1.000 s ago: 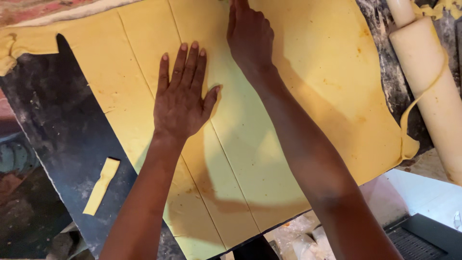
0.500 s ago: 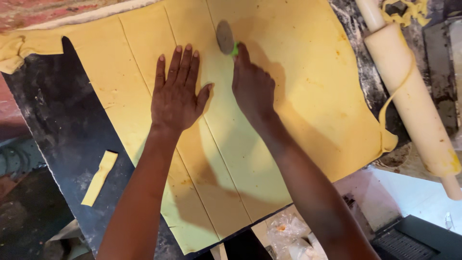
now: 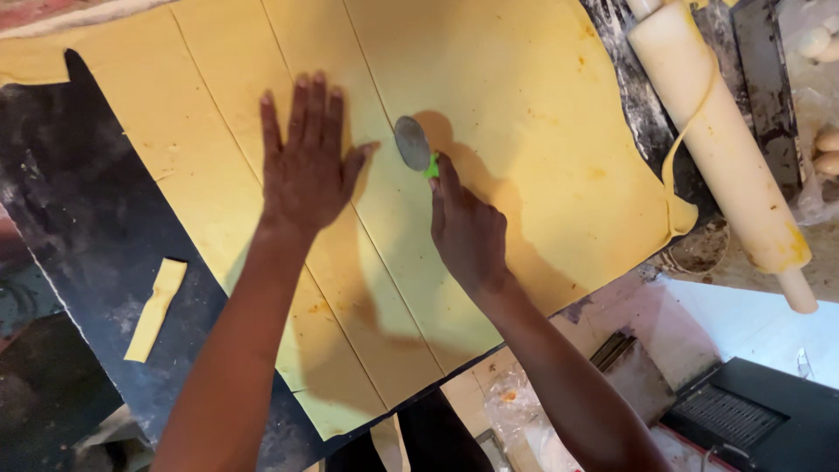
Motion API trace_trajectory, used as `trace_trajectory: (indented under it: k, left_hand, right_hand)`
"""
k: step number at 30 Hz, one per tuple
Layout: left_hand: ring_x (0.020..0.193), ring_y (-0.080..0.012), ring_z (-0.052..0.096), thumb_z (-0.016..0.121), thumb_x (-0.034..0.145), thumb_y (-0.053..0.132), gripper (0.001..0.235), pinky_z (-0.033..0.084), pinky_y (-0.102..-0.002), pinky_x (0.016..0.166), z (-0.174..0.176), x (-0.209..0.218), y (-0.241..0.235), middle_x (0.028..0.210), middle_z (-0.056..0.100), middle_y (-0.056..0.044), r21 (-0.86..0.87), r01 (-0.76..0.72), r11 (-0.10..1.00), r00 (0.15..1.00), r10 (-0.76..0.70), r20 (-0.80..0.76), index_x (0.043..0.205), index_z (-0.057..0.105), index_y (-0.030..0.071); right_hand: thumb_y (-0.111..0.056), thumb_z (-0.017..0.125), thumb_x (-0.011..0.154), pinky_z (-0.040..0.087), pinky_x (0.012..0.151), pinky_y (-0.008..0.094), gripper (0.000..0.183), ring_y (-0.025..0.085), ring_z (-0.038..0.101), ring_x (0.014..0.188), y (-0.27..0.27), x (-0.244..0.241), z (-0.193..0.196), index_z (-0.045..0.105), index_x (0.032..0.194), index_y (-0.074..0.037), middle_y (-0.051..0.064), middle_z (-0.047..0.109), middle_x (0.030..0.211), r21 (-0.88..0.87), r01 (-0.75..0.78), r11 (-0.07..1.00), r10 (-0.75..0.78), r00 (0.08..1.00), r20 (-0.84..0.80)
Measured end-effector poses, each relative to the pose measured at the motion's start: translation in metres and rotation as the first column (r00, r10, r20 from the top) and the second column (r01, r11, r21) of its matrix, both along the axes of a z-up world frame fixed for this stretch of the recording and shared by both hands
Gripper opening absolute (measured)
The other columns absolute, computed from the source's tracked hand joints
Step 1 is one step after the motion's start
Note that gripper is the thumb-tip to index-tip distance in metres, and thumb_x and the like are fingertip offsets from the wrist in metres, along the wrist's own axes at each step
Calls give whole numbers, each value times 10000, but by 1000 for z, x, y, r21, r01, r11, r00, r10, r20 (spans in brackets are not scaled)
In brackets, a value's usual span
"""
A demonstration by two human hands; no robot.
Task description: The person cuts a large sheet of dough into squares using a pizza cutter, then places a portion of a cooked filling onto each square. The person uses a scraper to clean the filling pot and places dough balls onto the filled squares.
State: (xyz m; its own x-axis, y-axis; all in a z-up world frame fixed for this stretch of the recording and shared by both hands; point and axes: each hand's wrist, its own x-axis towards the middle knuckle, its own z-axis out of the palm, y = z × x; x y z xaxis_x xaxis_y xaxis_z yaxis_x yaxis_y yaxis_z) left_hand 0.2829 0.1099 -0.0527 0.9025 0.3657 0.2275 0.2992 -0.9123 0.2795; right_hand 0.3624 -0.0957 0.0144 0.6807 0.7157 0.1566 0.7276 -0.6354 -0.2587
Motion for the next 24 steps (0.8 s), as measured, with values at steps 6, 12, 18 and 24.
trace_trajectory:
  k: [6,12,18,24]
  left_hand:
    - [1596,-332,218,440,1127,545,742,92,-595,1282,11,-18,-40,1704,297,-200,-76,121,990,990,-115,80,1636,393,7]
    - [1602,-327,215,433,1138,540,718,91,-588,1285,15,-21,-42,1708,307,-201,-46,125,991,991,-122,60,1632,414,20]
    - [1606,-328,203,426,1128,530,716,81,-595,1281,18,-19,-42,1711,307,-194,-111,132,985,991,-129,39,1624,419,14]
    - [1596,-333,232,458,1127,525,696,80,-619,1270,17,-7,-30,1693,333,-203,-86,171,981,984,-165,72,1604,446,17]
  right_hand:
    - [-150,618,1040,546,524,401,410,313,712,650,-48,-27,6,535,1434,-80,144,750,874,0,4,1000,-4,1000,20]
    - [-118,618,1013,556,511,366,442,263,720,617,-116,-62,15,536,1441,-46,177,762,957,-25,27,999,-28,998,-51]
    - [-130,619,967,565,510,372,450,281,724,600,-215,-111,9,554,1406,-55,178,774,957,-89,124,988,-137,978,-160]
    - [-132,622,938,562,536,376,460,263,735,620,-286,-142,20,570,1389,-52,167,760,897,-114,191,975,-212,955,-208]
